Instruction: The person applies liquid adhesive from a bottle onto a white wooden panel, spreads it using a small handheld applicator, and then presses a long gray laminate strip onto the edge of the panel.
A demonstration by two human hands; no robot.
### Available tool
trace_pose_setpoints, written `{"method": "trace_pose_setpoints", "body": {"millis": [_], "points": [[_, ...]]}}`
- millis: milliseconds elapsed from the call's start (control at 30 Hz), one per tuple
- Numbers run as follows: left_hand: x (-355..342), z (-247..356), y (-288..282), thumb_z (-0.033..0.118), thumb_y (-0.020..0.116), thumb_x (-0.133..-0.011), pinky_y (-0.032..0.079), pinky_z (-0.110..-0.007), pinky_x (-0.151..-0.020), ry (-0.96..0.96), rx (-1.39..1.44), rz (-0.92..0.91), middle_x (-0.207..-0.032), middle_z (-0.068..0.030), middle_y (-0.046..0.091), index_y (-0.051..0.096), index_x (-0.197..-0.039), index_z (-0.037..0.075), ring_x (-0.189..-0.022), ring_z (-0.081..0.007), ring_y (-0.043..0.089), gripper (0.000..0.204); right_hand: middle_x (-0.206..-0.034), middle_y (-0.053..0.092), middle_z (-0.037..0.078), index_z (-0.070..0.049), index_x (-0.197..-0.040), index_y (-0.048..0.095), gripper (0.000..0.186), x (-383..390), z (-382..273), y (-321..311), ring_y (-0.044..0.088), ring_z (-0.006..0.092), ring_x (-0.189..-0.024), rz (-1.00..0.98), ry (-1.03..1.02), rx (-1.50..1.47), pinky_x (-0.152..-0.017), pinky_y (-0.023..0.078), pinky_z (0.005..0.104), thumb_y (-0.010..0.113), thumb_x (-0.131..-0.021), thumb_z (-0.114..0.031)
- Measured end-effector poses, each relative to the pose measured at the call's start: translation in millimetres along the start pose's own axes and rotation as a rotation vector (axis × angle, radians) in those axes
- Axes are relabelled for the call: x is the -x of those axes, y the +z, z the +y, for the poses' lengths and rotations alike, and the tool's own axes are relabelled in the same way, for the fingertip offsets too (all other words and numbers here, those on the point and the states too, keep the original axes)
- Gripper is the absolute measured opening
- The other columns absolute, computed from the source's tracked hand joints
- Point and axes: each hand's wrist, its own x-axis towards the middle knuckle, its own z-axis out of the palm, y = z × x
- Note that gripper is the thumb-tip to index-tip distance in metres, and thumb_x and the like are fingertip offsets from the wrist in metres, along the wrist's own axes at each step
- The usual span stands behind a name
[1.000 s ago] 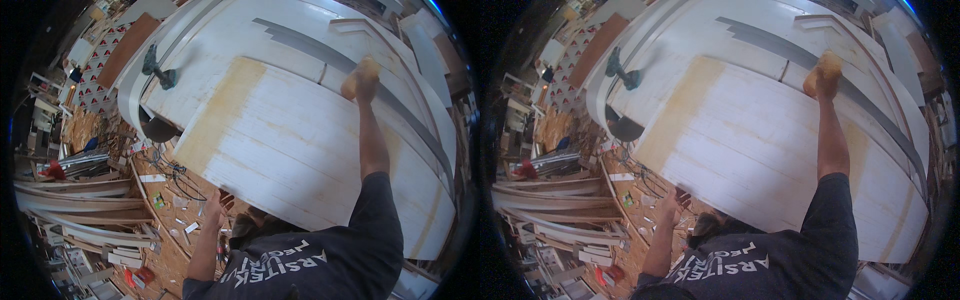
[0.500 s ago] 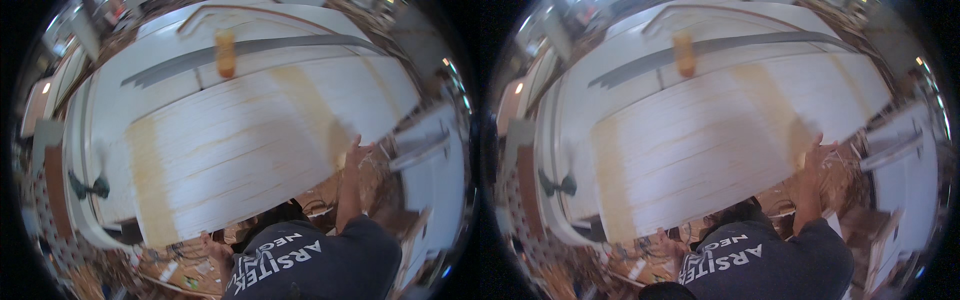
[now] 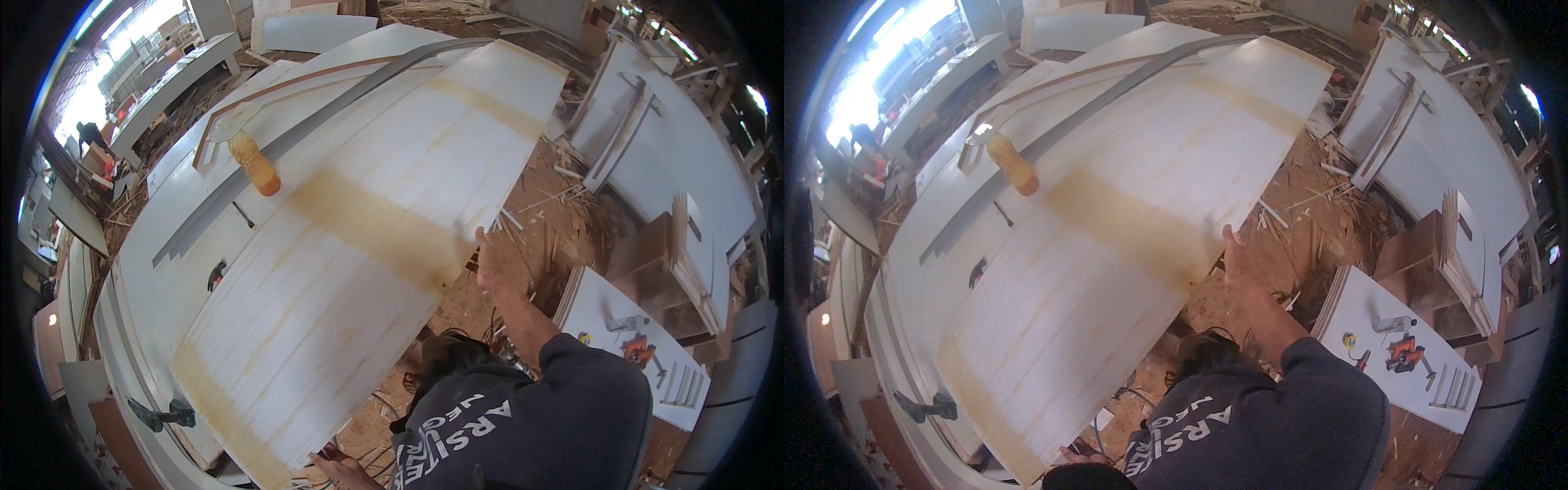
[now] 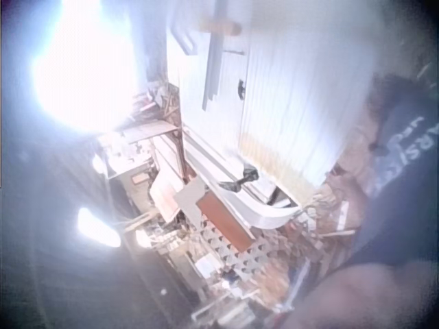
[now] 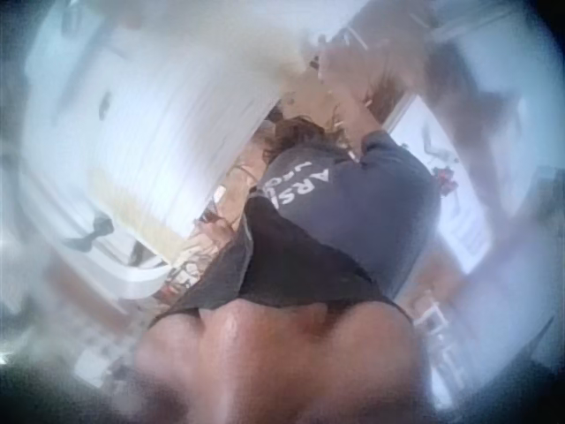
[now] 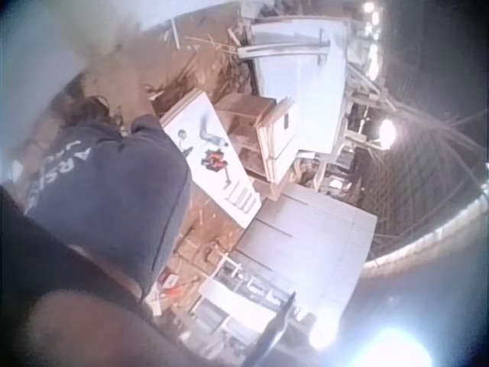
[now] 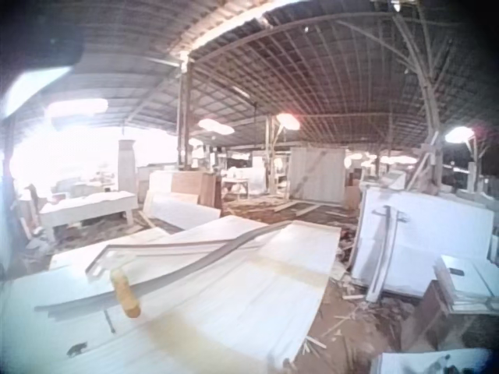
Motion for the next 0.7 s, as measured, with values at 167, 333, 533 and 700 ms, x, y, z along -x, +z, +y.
{"method": "trace_pose_setpoints", "body": {"millis": [167,333,533,700], "points": [[-13.0,37.8,4.5,0.037,0.052,-0.105,0.049,-0.034,-0.097,-0.026,-0.136,0.015,-0.134,-0.0162,0.054,0.045,-0.138,-0.002,-0.12,-0.0237,0.055,0.052,-0.143,0.053,0.018,-0.001,-0.158,0.02,0.092,36.7,-34.5,18.4,0.051,0.0274,-0.13,-0.268,0.109,0.016,-0.111,0.038,0.0434,0.058,-0.097,-0.058],[-3.2,44.8,43.2,0.04,0.052,-0.104,0.049,-0.034,-0.098,0.197,-0.374,0.119,-0.134,-0.0158,0.056,0.047,-0.138,-0.002,-0.119,-0.0233,0.056,0.054,-0.138,0.057,0.023,0.0,-0.151,0.039,0.079,-35.7,-1.8,-65.5,0.063,0.0382,-0.115,-0.18,-0.204,0.555,-0.096,0.05,0.045,0.059,-0.096,-0.053],[64.4,-20.8,114.7,0.042,0.052,-0.104,0.048,-0.035,-0.099,-0.234,-0.425,-0.153,-0.131,-0.0152,0.058,0.049,-0.137,-0.001,-0.118,-0.0233,0.057,0.055,-0.115,0.07,0.022,-0.006,-0.119,0.069,0.037,-108.1,2.1,-238.1,0.066,0.0406,-0.108,-0.036,-0.031,1.413,-0.087,0.055,0.0488,0.062,-0.091,-0.028],[135.6,-103.8,232.9,0.044,0.051,-0.103,0.047,-0.035,-0.099,-0.655,-0.695,-0.737,-0.129,-0.0148,0.061,0.052,-0.137,-0.001,-0.117,-0.0232,0.058,0.056,-0.128,0.067,0.012,-0.008,-0.112,0.075,0.034,-77.2,64.5,-328.4,0.065,0.0323,-0.116,-0.68,0.248,1.783,-0.092,0.054,0.0468,0.063,-0.093,-0.033]]}}
